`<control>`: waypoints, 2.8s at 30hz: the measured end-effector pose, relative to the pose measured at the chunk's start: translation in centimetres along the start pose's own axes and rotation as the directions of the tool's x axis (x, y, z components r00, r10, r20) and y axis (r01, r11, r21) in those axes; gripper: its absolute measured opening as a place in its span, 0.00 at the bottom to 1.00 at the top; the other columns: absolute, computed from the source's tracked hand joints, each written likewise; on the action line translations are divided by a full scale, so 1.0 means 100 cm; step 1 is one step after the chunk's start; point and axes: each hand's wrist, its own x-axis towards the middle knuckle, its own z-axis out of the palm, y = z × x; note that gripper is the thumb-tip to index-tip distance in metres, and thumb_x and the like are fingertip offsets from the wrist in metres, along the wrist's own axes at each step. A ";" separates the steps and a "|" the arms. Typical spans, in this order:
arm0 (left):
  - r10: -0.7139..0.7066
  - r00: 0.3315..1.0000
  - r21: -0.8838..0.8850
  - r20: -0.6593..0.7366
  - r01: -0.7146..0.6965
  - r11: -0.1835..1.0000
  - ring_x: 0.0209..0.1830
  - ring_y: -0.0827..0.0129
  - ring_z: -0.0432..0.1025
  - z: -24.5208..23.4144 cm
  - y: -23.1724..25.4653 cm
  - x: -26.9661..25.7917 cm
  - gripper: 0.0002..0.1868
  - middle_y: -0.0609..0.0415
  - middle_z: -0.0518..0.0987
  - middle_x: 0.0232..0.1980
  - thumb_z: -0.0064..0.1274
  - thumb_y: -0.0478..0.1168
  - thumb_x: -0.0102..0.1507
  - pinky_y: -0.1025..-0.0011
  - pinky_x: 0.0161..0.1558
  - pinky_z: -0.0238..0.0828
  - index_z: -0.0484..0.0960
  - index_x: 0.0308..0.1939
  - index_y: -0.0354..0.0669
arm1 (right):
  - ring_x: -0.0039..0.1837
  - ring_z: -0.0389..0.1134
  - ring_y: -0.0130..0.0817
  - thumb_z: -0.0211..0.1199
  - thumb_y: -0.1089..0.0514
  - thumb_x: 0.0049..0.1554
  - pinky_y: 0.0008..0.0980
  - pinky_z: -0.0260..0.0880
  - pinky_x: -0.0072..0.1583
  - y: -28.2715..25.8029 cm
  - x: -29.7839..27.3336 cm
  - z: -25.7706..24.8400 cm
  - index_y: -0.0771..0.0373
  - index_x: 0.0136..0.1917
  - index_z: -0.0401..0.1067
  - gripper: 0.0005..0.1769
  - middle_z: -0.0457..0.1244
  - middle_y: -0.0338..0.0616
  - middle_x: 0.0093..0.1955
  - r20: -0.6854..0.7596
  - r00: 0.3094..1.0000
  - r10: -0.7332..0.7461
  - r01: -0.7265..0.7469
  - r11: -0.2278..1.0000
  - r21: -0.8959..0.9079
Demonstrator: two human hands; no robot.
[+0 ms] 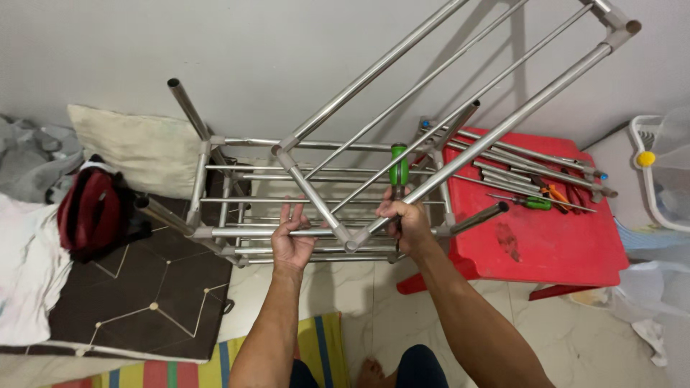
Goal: The person disassembles a metal storage shelf using a green-handled screwdriver. They loosen and remove multiple joints and rods, separating the frame into smaller sections and placing the parts on a red stool.
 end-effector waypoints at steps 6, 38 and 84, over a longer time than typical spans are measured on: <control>0.000 1.000 -0.004 0.014 0.000 1.000 0.36 0.72 0.78 -0.029 -0.003 0.006 0.46 0.55 0.71 0.73 0.44 0.26 0.54 0.28 0.64 0.60 0.57 0.77 0.61 | 0.28 0.60 0.27 0.58 0.67 0.41 0.24 0.51 0.25 0.017 0.001 -0.009 0.60 0.50 0.66 0.20 0.65 0.45 0.35 0.019 1.000 -0.020 0.018 0.997 0.075; -0.104 0.888 0.396 -0.447 0.301 0.867 0.42 0.60 0.71 0.110 -0.025 -0.087 0.29 0.50 0.77 0.44 0.39 0.67 0.69 0.55 0.46 0.73 0.72 0.54 0.46 | 0.24 0.57 0.25 0.61 0.67 0.44 0.23 0.51 0.24 -0.054 -0.078 0.035 0.61 0.48 0.67 0.16 0.66 0.44 0.34 -0.083 0.996 0.036 -0.031 0.998 0.056; 0.236 0.971 0.854 0.027 -0.145 0.499 0.14 0.74 0.61 0.461 -0.273 -0.184 0.28 0.61 0.63 0.17 0.51 0.62 0.66 0.74 0.23 0.66 0.76 0.38 0.36 | 0.24 0.53 0.25 0.70 0.51 0.53 0.24 0.46 0.25 -0.410 -0.141 -0.393 0.56 0.37 0.66 0.14 0.63 0.38 0.32 -0.266 0.958 -0.105 0.204 0.903 0.379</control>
